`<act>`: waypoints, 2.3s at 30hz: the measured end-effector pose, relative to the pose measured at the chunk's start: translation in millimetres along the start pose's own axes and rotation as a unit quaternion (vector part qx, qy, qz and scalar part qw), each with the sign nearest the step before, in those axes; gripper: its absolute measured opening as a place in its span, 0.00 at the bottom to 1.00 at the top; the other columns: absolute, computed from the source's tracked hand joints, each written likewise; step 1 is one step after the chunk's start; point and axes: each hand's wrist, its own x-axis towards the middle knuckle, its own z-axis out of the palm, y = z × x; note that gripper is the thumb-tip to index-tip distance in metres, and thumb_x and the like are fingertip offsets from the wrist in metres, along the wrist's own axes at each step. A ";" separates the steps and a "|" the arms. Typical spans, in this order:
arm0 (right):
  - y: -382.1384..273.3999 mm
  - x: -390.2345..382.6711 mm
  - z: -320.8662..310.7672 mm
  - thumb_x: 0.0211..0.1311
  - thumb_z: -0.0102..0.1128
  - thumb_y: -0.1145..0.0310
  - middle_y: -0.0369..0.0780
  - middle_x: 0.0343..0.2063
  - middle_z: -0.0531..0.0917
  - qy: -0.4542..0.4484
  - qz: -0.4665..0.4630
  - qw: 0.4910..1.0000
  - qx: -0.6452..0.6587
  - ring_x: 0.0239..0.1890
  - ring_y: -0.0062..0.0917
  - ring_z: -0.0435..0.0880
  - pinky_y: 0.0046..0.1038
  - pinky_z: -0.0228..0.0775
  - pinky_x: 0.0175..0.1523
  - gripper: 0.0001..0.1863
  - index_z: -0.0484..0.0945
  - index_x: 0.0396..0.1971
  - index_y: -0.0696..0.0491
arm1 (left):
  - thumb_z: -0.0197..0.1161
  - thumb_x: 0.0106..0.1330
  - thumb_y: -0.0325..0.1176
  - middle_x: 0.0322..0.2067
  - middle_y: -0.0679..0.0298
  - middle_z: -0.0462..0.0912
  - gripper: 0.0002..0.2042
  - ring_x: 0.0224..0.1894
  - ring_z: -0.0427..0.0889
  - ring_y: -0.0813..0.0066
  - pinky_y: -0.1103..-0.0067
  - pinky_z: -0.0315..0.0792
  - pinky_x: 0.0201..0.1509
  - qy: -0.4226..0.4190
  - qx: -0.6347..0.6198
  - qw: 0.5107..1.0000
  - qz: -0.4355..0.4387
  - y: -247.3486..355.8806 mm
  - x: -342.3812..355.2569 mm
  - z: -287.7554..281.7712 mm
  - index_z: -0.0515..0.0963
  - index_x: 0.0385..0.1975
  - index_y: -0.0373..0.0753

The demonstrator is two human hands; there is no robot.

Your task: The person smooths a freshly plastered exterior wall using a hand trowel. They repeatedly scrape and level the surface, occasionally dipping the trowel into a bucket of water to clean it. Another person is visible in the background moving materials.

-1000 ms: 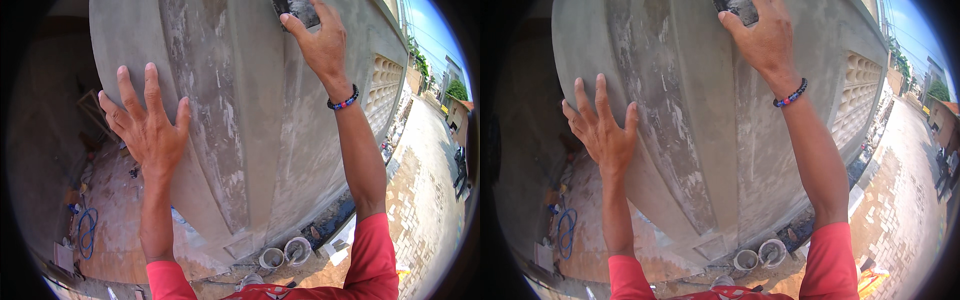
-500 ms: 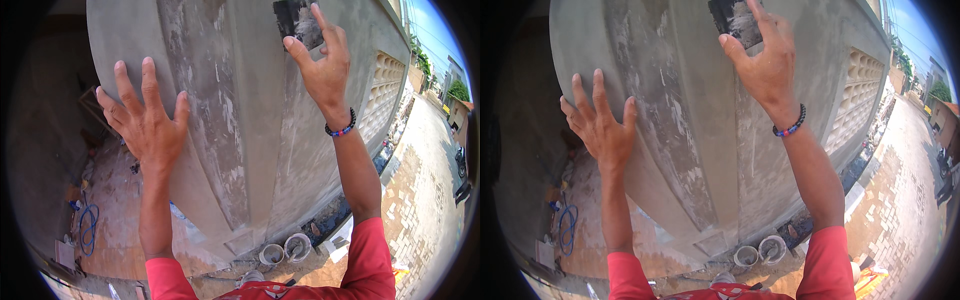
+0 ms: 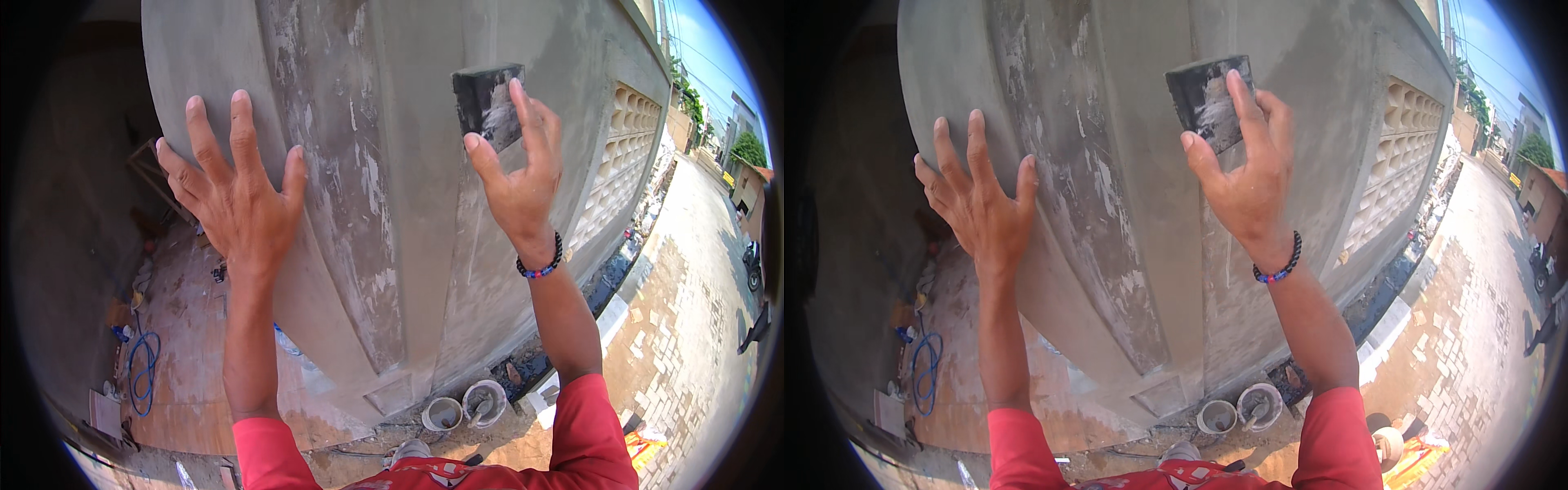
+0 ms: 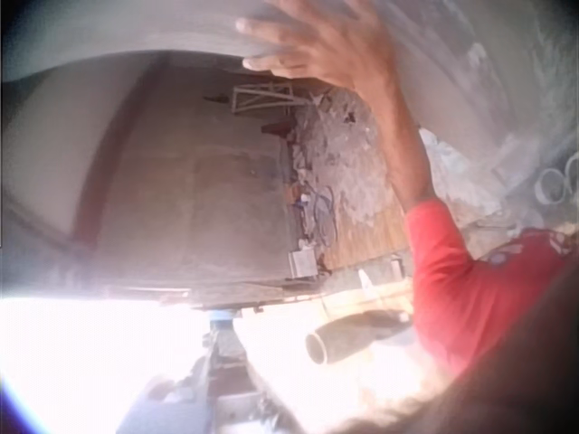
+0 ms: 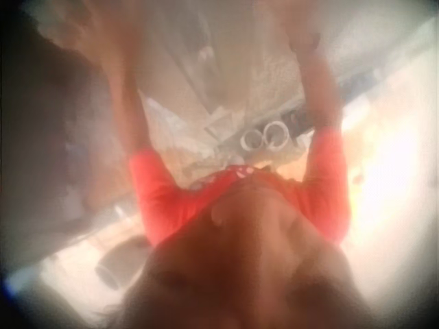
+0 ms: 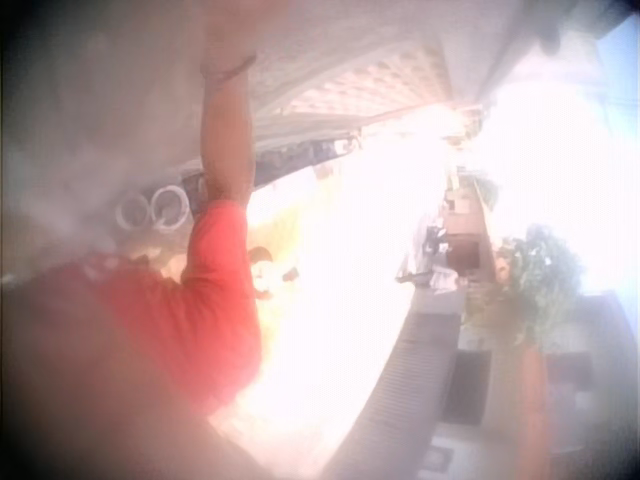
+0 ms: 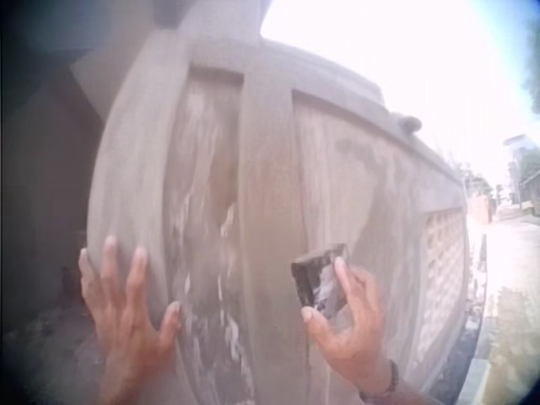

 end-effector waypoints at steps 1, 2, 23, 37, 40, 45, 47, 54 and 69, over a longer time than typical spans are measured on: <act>3.5 32.9 5.6 0.56 0.73 0.60 0.45 0.50 0.76 0.007 -0.006 1.000 -0.020 0.50 0.32 0.77 0.31 0.71 0.54 0.34 0.74 0.62 0.55 | 0.69 0.56 0.49 0.73 0.57 0.51 0.39 0.71 0.46 0.30 0.45 0.53 0.68 0.002 0.002 1.000 0.000 0.0 -0.4 0.1 0.63 0.70 0.55; 7.2 58.6 11.2 0.56 0.73 0.57 0.44 0.48 0.77 0.014 -0.014 0.999 -0.041 0.50 0.30 0.78 0.31 0.71 0.53 0.34 0.75 0.62 0.54 | 0.69 0.56 0.49 0.73 0.57 0.51 0.39 0.71 0.46 0.30 0.44 0.53 0.67 0.004 0.002 1.000 -0.001 0.9 0.2 -0.6 0.63 0.70 0.55; -1.8 215.7 45.9 0.56 0.69 0.60 0.51 0.41 0.82 0.064 -0.122 0.990 -0.032 0.44 0.43 0.81 0.37 0.72 0.53 0.30 0.77 0.58 0.57 | 0.70 0.54 0.47 0.73 0.57 0.50 0.38 0.71 0.44 0.30 0.46 0.54 0.68 -0.001 -0.019 1.000 -0.006 3.4 1.3 -2.1 0.65 0.69 0.54; -24.8 -0.1 -15.2 0.46 0.75 0.68 0.49 0.46 0.75 -0.096 -0.040 0.994 0.011 0.50 0.40 0.74 0.39 0.68 0.55 0.34 0.79 0.59 0.45 | 0.69 0.56 0.47 0.73 0.57 0.51 0.38 0.72 0.45 0.31 0.48 0.51 0.70 0.003 -0.035 0.999 -0.012 4.8 2.1 -2.4 0.64 0.69 0.54; -36.7 100.0 9.9 0.48 0.74 0.66 0.48 0.45 0.76 -0.036 -0.010 0.999 0.029 0.49 0.38 0.74 0.36 0.70 0.54 0.32 0.80 0.58 0.47 | 0.70 0.54 0.48 0.72 0.54 0.54 0.38 0.70 0.47 0.27 0.48 0.56 0.65 0.007 -0.027 1.000 -0.005 -1.7 0.5 -4.2 0.66 0.68 0.54; -45.9 191.5 47.8 0.56 0.68 0.60 0.53 0.47 0.83 0.018 -0.069 0.996 0.053 0.48 0.42 0.82 0.34 0.71 0.56 0.28 0.79 0.56 0.57 | 0.70 0.54 0.48 0.72 0.54 0.54 0.38 0.70 0.47 0.27 0.48 0.56 0.65 0.021 -0.038 0.999 -0.001 1.7 2.5 -3.5 0.66 0.68 0.54; -38.1 163.6 60.4 0.52 0.71 0.63 0.49 0.44 0.79 0.022 -0.072 0.995 -0.062 0.47 0.38 0.77 0.36 0.71 0.54 0.29 0.80 0.57 0.51 | 0.70 0.54 0.48 0.73 0.55 0.54 0.38 0.70 0.47 0.27 0.48 0.56 0.66 0.023 -0.048 0.999 0.003 1.4 3.1 -2.7 0.67 0.68 0.54; -25.2 34.0 26.1 0.49 0.73 0.65 0.46 0.39 0.76 -0.049 -0.039 0.998 -0.028 0.43 0.37 0.74 0.37 0.70 0.51 0.29 0.82 0.56 0.46 | 0.69 0.57 0.47 0.72 0.59 0.53 0.37 0.72 0.45 0.33 0.48 0.51 0.70 0.000 -0.049 0.999 -0.018 0.6 0.0 -4.6 0.65 0.69 0.54; -23.5 43.0 35.9 0.49 0.74 0.65 0.41 0.34 0.81 -0.030 -0.064 0.995 -0.067 0.42 0.35 0.75 0.34 0.71 0.50 0.29 0.82 0.56 0.46 | 0.70 0.54 0.48 0.72 0.56 0.54 0.37 0.70 0.47 0.27 0.48 0.56 0.64 0.016 -0.063 0.998 -0.007 -0.1 0.7 -3.2 0.67 0.67 0.55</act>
